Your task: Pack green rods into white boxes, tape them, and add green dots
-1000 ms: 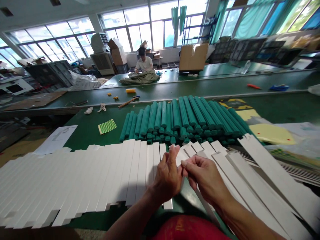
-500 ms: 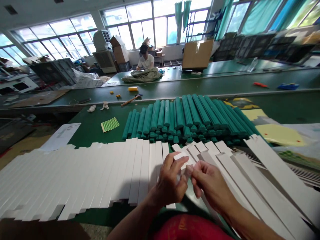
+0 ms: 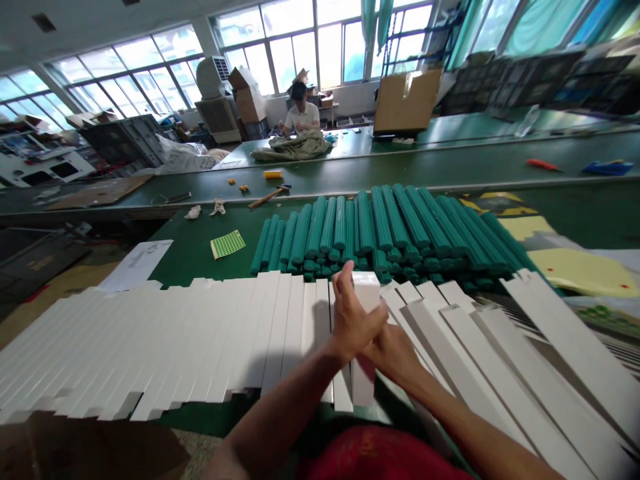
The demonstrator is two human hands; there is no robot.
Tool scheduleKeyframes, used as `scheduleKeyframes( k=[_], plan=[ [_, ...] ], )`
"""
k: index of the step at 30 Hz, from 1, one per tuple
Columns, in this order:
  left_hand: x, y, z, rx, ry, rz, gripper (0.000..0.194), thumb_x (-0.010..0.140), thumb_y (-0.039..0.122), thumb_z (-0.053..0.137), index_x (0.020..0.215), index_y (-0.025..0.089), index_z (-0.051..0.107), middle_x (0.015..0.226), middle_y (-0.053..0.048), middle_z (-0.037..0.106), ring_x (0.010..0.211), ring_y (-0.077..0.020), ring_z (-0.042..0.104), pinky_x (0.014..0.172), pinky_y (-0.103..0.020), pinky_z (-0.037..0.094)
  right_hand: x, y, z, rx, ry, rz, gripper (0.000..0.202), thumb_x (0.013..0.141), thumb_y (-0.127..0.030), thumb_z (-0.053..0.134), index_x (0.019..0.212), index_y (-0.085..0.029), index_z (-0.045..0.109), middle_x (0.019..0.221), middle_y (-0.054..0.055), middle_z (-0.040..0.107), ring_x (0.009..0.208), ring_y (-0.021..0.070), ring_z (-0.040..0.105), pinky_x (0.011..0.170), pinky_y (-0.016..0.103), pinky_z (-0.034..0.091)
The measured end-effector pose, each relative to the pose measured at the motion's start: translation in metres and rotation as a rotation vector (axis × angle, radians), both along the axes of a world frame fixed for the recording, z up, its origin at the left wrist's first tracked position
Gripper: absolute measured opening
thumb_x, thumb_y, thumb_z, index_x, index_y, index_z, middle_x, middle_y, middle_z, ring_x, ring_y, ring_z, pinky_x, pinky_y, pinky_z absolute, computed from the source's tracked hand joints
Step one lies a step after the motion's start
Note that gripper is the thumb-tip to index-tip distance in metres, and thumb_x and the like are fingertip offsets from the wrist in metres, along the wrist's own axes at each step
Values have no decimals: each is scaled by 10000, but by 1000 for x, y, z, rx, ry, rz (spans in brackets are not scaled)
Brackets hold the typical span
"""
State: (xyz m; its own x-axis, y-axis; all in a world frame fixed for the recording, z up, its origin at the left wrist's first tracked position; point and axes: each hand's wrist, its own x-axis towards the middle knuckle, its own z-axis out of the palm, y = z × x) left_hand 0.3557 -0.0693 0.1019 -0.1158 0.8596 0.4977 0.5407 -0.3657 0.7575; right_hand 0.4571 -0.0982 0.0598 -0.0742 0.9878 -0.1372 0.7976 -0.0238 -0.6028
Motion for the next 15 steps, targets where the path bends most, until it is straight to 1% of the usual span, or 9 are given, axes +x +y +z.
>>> scheduleKeyframes(
  k=[2,3,4,5,7,9,11,12,15],
  plan=[
    [-10,26,0,-169,122,95,769,706,202,685,1369,122,305,1281,-186,468,1218,-286,502,1030,-416,452,-15,20,12,-166,72,-26,330,698,-452,657,754,-127,647,620,140,656,634,274,638,541,294,392],
    [-17,38,-4,-267,225,124,728,737,243,670,1361,102,321,1285,-192,478,1221,-275,507,1034,-389,447,-25,30,13,-259,123,-30,336,700,-461,665,690,-126,638,542,130,624,574,263,626,510,291,393],
    [-24,49,-9,-369,349,125,699,770,283,645,1363,90,329,1295,-193,487,1227,-261,510,1035,-361,444,-35,39,12,-337,171,-26,353,713,-471,659,632,-129,623,473,118,586,508,249,604,477,291,391],
    [-32,59,-16,-425,411,117,675,782,295,633,1360,85,354,1282,-190,511,1217,-258,524,1029,-351,446,-46,46,8,-395,209,-18,376,736,-480,642,591,-134,607,422,106,553,447,235,577,442,292,388],
    [-47,72,-35,-499,489,115,665,784,286,620,1366,72,378,1252,-198,553,1204,-285,540,1020,-390,449,-67,56,-8,-437,258,11,383,787,-474,601,607,-136,601,385,82,531,378,211,539,395,286,388],
    [-63,76,-56,-561,562,148,685,789,266,599,1399,67,358,1325,-235,515,1295,-351,454,1055,-517,391,-86,61,-27,-457,310,58,310,824,-410,584,688,-132,610,396,50,548,377,191,548,392,261,414],
    [-78,73,-75,-631,642,181,697,798,233,568,1439,101,326,1471,-246,379,1404,-395,291,1075,-652,280,-100,61,-42,-467,348,124,228,840,-323,581,720,-130,604,422,28,573,402,166,574,427,230,449],
    [-86,71,-84,-667,681,181,704,795,232,567,1449,132,326,1520,-231,317,1432,-404,226,1067,-696,240,-103,61,-48,-468,358,158,212,841,-289,578,704,-129,598,440,25,588,417,155,586,451,218,463],
    [-104,63,-102,-711,786,120,703,820,284,545,1478,221,304,1586,-149,224,1471,-373,122,1073,-719,181,-98,57,-52,-429,342,222,236,831,-262,586,642,-121,585,512,46,629,486,148,620,531,214,486]
  ],
)
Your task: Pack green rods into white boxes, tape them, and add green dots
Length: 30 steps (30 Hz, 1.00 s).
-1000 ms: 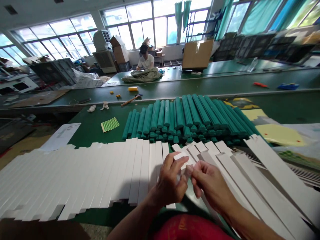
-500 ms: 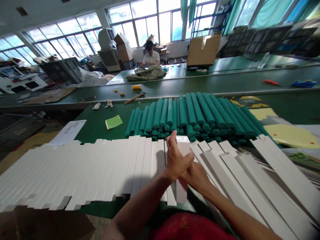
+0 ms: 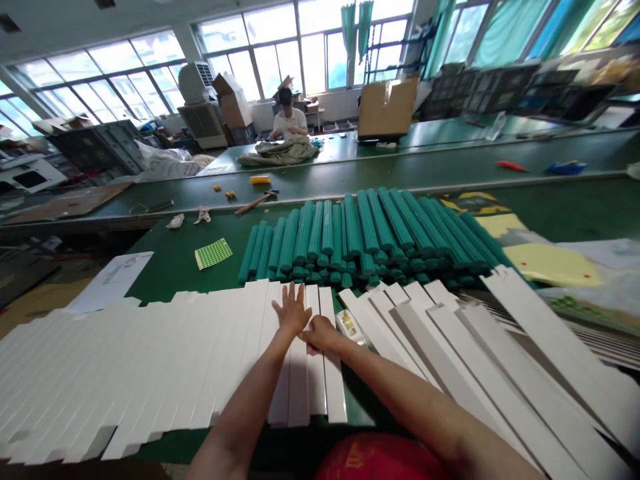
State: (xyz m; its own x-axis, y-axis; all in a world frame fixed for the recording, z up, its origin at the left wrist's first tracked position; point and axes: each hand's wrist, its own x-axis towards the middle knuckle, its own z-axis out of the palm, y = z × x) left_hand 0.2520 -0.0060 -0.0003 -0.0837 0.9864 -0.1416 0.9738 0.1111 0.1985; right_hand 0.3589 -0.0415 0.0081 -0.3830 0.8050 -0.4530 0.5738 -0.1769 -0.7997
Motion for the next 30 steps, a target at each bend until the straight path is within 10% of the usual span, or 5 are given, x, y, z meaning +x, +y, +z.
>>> scheduleKeyframes(
  k=[7,12,17,23,30],
  plan=[
    [-5,-3,-13,25,70,-79,615,928,353,416,1499,177,270,1601,-147,165,1476,-373,88,1068,-721,173,125,-47,12,555,-377,-295,381,864,-270,541,1197,-86,553,1196,208,588,1107,297,548,941,404,421],
    [28,-9,-8,365,76,-35,545,941,352,438,1435,125,388,1540,-224,294,1434,-376,240,1063,-685,226,225,-101,-21,882,-1029,-527,622,805,-445,634,1290,-81,495,1374,265,454,1204,428,433,975,601,305],
    [108,-29,4,704,-136,-465,506,900,261,523,1383,126,455,1407,-207,495,1327,-328,435,1036,-527,367,269,-126,-52,916,-1070,-740,619,914,-533,439,1346,-90,444,1367,245,459,1213,364,454,969,543,337],
    [208,-47,5,581,43,-1164,453,952,181,400,1404,199,418,1499,-102,419,1418,-271,303,1104,-575,261,306,-140,-64,826,-1111,-647,444,957,-427,394,1330,-218,515,1373,165,460,1188,329,469,940,522,361],
    [219,-18,14,447,98,-1239,307,956,122,383,1203,168,561,1153,-120,643,1116,-238,565,1016,-489,360,318,-102,-62,917,-955,-551,462,932,-419,487,1364,-257,507,1431,178,379,1197,340,435,865,465,419]
  ],
)
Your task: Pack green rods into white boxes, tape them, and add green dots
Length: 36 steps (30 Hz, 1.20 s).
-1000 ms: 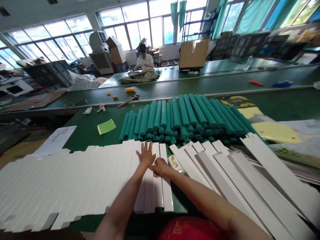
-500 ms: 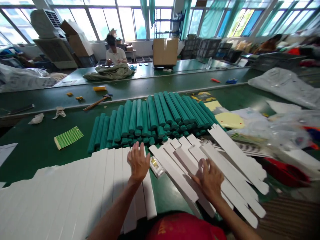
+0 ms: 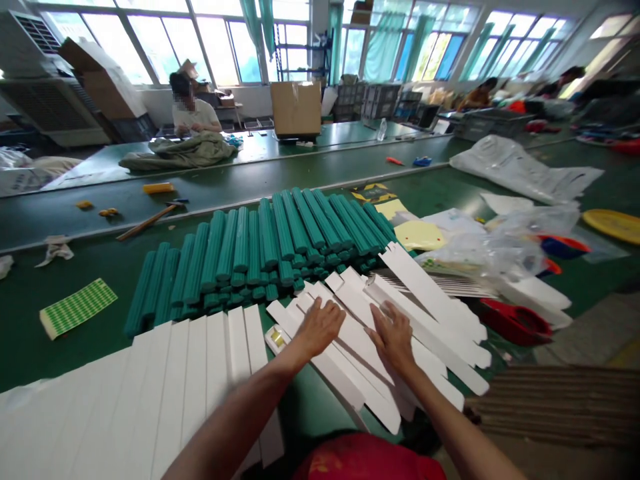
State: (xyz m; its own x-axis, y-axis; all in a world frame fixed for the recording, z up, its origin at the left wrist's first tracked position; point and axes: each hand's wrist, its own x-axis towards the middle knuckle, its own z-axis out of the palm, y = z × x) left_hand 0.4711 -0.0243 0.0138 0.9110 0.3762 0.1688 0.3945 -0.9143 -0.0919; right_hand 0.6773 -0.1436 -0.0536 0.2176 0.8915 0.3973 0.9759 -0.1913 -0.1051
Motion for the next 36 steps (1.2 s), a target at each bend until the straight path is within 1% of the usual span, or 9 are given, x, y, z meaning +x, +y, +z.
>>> scheduleKeyframes(
  k=[3,7,12,17,23,26,29,33,36],
  plan=[
    [-29,3,25,0,28,60,278,922,87,409,1127,137,589,1033,-124,656,1044,-268,577,990,-521,361,-9,29,8,-2,70,97,467,931,-401,487,1372,-249,495,1396,183,411,1164,330,457,831,454,428],
    [-103,-1,63,-104,73,291,325,838,76,481,1127,134,619,1036,-137,662,996,-307,585,921,-511,397,-15,57,14,-7,204,175,484,917,-414,494,1352,-202,511,1267,173,527,1097,330,497,857,505,418],
    [-197,-16,83,-669,-169,614,310,834,257,588,1134,220,657,1110,-92,672,1020,-291,597,911,-447,435,3,64,16,47,383,312,404,925,-402,461,1239,-184,591,1186,142,607,1100,299,538,922,482,448],
    [-203,-53,57,-1589,-665,601,499,803,487,651,1195,178,643,1023,-63,688,905,-228,613,755,-290,460,3,57,50,43,768,470,500,896,-503,513,1294,-204,557,1284,153,577,1226,321,490,1059,536,345],
    [-140,-85,-3,-2154,-744,336,443,537,430,858,827,111,756,738,-37,685,684,-156,581,646,-226,398,-59,66,107,-684,1765,1125,1112,532,-800,698,1441,-232,403,1410,177,486,1294,367,461,1059,522,347],
    [-120,-86,-10,-2201,-706,308,429,519,409,873,819,120,767,741,-51,709,720,-206,632,720,-280,452,-91,75,122,-884,2005,1271,1088,474,-654,838,1406,-260,439,1288,151,586,1191,325,554,964,458,436],
    [-117,-79,8,-2092,-806,248,497,598,425,839,990,134,750,930,-96,732,954,-297,656,936,-400,443,-112,76,129,-765,2070,1134,891,505,-505,883,1279,-214,552,1050,88,664,946,225,633,796,326,493],
    [-129,-73,47,-1657,-1260,389,861,515,493,874,1257,142,613,1221,-148,645,1264,-370,488,1118,-483,298,-136,60,130,-693,1715,781,575,464,-357,903,936,-151,646,792,1,636,671,131,565,624,246,466],
    [-132,-81,70,-1468,-1347,535,1017,414,448,924,1313,152,552,1191,-154,652,1196,-380,539,1031,-463,425,-160,43,126,-714,1408,695,538,454,-283,895,910,-160,638,788,-14,641,645,127,537,579,236,447]
  ],
)
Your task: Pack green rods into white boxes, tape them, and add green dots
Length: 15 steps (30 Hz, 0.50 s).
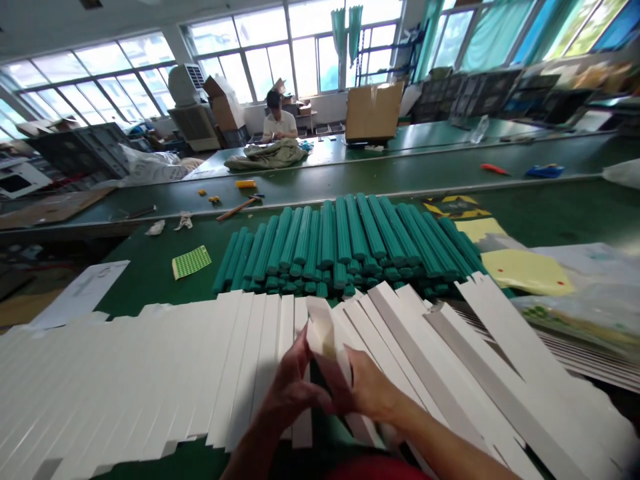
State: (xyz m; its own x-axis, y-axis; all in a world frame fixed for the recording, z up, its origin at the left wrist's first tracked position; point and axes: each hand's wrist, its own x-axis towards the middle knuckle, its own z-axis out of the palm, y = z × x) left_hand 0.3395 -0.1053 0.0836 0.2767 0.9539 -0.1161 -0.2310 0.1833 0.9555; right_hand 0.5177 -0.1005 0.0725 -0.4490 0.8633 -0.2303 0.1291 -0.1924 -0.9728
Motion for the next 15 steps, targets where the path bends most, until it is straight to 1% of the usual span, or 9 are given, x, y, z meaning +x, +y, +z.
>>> scheduleKeyframes(
  k=[2,4,6,7,8,10,11,13,15],
  plan=[
    [2,-9,11,-34,52,50,879,465,427,911,1237,147,596,1061,-135,695,1008,-328,643,867,-402,533,-13,-8,-1,60,-33,54,572,484,-277,880,994,-173,641,854,-3,665,720,157,569,620,249,467],
    [0,-16,20,-73,94,125,684,534,416,880,1102,118,642,936,-117,711,829,-267,679,726,-350,564,-19,-9,0,114,-5,170,596,511,-293,867,1055,-191,647,917,3,681,800,186,599,679,265,485],
    [-9,-21,29,-71,163,242,594,561,388,860,1035,105,639,882,-103,711,761,-241,680,676,-334,569,-16,-3,-1,186,-34,294,558,532,-313,855,1049,-203,676,987,8,688,895,211,613,776,285,485],
    [-15,-22,32,-51,208,314,590,574,367,848,1057,111,625,885,-96,713,767,-239,683,680,-337,574,-13,2,-5,209,-78,312,496,576,-330,832,1033,-202,690,997,12,692,914,214,617,802,286,478],
    [-22,-22,35,-25,251,378,609,586,344,834,1104,122,602,897,-89,716,789,-242,687,693,-344,580,-11,7,-12,217,-153,272,406,643,-347,788,1011,-197,702,975,15,699,900,204,625,801,279,473],
    [-34,-23,39,21,311,456,667,604,306,802,1197,140,546,909,-76,723,833,-249,695,711,-355,588,-8,18,-33,185,-353,87,237,817,-355,619,938,-173,712,864,31,708,803,175,637,739,258,465],
    [-37,-23,40,31,328,468,681,615,297,784,1225,142,524,908,-73,726,838,-250,698,708,-354,591,-9,23,-46,160,-450,-11,247,873,-331,532,896,-158,707,808,43,706,746,167,636,699,253,457],
    [-41,-26,40,32,372,462,676,631,288,752,1245,142,510,904,-70,732,827,-245,704,702,-342,592,-16,30,-72,125,-607,-138,280,902,-269,450,838,-135,687,754,75,701,683,171,631,660,258,437],
    [-41,-29,38,35,442,445,674,640,288,731,1261,155,505,911,-67,738,843,-245,706,708,-327,592,-25,35,-93,105,-686,-172,265,895,-231,441,840,-120,676,779,116,709,703,192,642,666,271,425]
  ],
)
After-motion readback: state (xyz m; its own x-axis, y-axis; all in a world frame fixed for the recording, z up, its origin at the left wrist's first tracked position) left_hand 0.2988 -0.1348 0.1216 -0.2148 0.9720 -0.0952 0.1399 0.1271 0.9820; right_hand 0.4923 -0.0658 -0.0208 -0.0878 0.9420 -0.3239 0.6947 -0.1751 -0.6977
